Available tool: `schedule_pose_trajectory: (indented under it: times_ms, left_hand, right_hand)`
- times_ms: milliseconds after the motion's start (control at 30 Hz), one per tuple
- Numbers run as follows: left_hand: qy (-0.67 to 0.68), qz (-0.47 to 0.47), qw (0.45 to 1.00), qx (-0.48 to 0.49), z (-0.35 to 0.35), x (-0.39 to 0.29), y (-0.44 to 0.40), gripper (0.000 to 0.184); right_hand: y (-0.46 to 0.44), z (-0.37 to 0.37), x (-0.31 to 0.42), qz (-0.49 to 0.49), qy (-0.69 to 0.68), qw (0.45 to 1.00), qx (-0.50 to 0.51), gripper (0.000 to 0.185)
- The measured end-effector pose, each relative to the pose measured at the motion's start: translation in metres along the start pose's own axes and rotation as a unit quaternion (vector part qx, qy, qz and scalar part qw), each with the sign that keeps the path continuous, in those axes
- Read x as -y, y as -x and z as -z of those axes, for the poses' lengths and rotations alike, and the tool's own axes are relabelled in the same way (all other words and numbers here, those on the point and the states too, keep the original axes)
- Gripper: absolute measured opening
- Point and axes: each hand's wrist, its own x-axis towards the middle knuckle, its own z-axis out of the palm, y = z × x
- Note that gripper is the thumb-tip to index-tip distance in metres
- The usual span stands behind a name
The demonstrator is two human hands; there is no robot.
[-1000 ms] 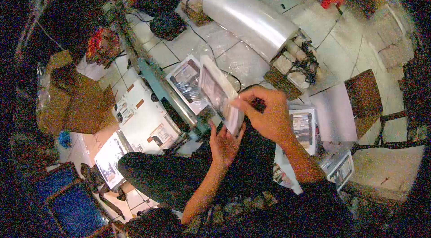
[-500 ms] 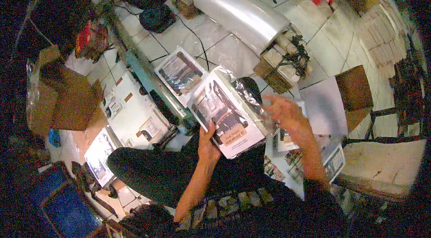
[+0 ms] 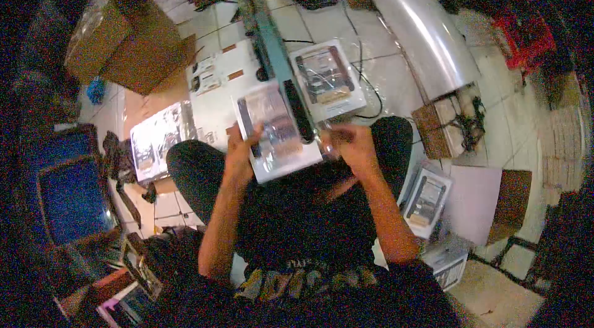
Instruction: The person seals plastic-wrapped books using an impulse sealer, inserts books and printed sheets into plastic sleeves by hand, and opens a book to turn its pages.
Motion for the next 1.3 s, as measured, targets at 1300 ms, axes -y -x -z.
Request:
schedule_pose_trajectory:
  times_ms: [1300]
  left_hand:
    - [-0.123,-0.083,0.985,-0.09,0.028,-0.045,-0.103,0.035]
  right_hand:
    - [-0.057,-0.079,0.008,0.233,0.375,0.892,-0.095,0.049]
